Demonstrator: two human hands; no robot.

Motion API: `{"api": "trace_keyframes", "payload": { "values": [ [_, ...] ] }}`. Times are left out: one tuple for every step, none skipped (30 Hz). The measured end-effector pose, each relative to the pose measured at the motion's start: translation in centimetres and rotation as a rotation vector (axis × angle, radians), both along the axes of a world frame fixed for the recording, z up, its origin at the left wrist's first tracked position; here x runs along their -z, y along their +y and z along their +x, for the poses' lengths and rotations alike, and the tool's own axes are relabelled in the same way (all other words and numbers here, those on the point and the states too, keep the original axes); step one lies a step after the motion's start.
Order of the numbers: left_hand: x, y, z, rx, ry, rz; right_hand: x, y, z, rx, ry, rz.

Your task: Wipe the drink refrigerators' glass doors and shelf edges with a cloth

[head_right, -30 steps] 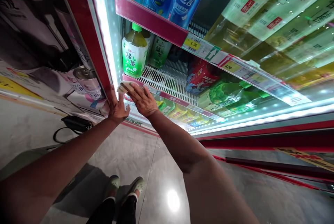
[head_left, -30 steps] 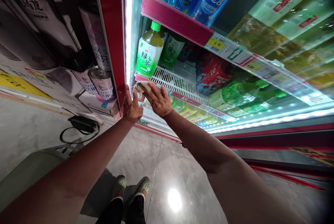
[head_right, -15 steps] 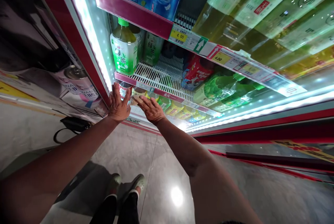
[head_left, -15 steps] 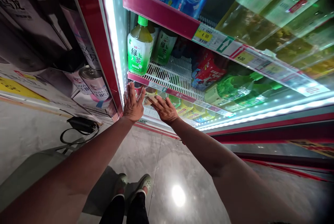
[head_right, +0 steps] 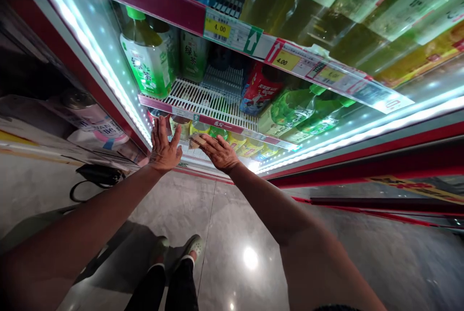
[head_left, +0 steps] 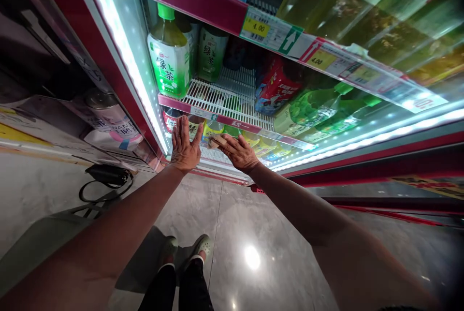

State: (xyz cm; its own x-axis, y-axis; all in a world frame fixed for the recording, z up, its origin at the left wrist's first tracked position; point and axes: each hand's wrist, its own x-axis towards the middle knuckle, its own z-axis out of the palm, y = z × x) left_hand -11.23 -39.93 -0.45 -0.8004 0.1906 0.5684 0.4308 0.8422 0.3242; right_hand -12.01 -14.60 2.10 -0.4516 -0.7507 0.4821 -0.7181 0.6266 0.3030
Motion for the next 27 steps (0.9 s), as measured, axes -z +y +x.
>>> {"api": "trace_keyframes", "payload": {
  "values": [
    [0.1, 0.3, 0.1, 0.000, 0.001, 0.002, -0.1, 0.4, 0.0, 0.036, -0.049, -0.005],
    [0.1, 0.6, 0.2, -0.004, 0.002, 0.003, -0.3, 0.9, 0.1, 0.079, -0.094, -0.018],
    [0.2, 0.9, 0.3, -0.006, 0.003, 0.001, -0.3, 1.3, 0.1, 0.117, -0.127, -0.034],
    [0.2, 1.3, 0.4, -0.009, 0.003, -0.003, -0.2, 1.7, 0.2, 0.139, -0.141, -0.050],
    [0.1, 1.7, 0.5, -0.009, 0.000, -0.011, 0.0, 2.1, 0.4, 0.139, -0.141, -0.059],
    [0.1, 2.1, 0.6, -0.005, 0.000, -0.020, 0.3, 2.6, 0.6, 0.124, -0.132, -0.061],
    [0.0, 2.5, 0.7, 0.000, 0.002, -0.029, 0.5, 3.0, 0.7, 0.101, -0.119, -0.055],
    [-0.1, 2.9, 0.8, 0.004, 0.006, -0.039, 0.7, 3.5, 0.9, 0.074, -0.105, -0.042],
    [-0.3, 3.3, 0.8, 0.006, 0.014, -0.046, 0.8, 4.0, 1.0, 0.053, -0.092, -0.027],
    [-0.4, 3.6, 0.8, 0.007, 0.024, -0.049, 0.9, 4.6, 1.2, 0.043, -0.078, -0.015],
    [-0.5, 3.9, 0.8, 0.010, 0.033, -0.049, 0.8, 5.1, 1.2, 0.049, -0.062, -0.010],
    [-0.6, 4.2, 0.8, 0.011, 0.042, -0.046, 0.7, 5.7, 1.3, 0.067, -0.044, -0.014],
    [-0.6, 4.4, 0.8, 0.012, 0.050, -0.042, 0.7, 6.3, 1.3, 0.092, -0.023, -0.025],
    [-0.6, 4.7, 0.8, 0.012, 0.058, -0.037, 0.7, 6.9, 1.4, 0.118, 0.001, -0.037],
    [-0.5, 4.9, 0.7, 0.010, 0.067, -0.032, 0.9, 7.5, 1.5, 0.141, 0.022, -0.048],
    [-0.4, 5.1, 0.7, 0.007, 0.073, -0.028, 1.2, 8.1, 1.6, 0.154, 0.029, -0.052],
    [-0.4, 5.2, 0.6, 0.003, 0.077, -0.025, 1.7, 8.6, 1.8, 0.154, 0.019, -0.048],
    [-0.3, 5.3, 0.6, 0.000, 0.078, -0.023, 2.1, 9.1, 2.1, 0.141, -0.007, -0.038],
    [-0.2, 5.4, 0.6, -0.001, 0.076, -0.021, 2.4, 9.5, 2.3, 0.123, -0.043, -0.023],
    [-0.2, 5.4, 0.6, 0.000, 0.071, -0.017, 2.7, 9.9, 2.5, 0.108, -0.084, -0.007],
    [-0.2, 5.5, 0.6, 0.006, 0.064, -0.012, 2.8, 10.2, 2.7, 0.104, -0.122, 0.005],
    [-0.3, 5.6, 0.7, 0.013, 0.056, -0.006, 2.7, 10.4, 2.8, 0.115, -0.151, 0.011],
    [-0.3, 5.7, 0.8, 0.021, 0.045, 0.001, 2.5, 10.7, 2.9, 0.143, -0.169, 0.008],
    [-0.4, 5.9, 0.9, 0.029, 0.031, 0.006, 2.3, 10.9, 2.8, 0.182, -0.179, -0.001],
    [-0.5, 6.2, 0.9, 0.036, 0.015, 0.008, 2.1, 11.1, 2.8, 0.223, -0.184, -0.016],
    [-0.6, 6.5, 1.0, 0.042, 0.002, 0.006, 2.0, 11.3, 2.7, 0.257, -0.185, -0.032],
    [-0.6, 6.9, 1.1, 0.048, -0.006, 0.001, 2.0, 11.5, 2.6, 0.277, -0.183, -0.044]
  ]
}}
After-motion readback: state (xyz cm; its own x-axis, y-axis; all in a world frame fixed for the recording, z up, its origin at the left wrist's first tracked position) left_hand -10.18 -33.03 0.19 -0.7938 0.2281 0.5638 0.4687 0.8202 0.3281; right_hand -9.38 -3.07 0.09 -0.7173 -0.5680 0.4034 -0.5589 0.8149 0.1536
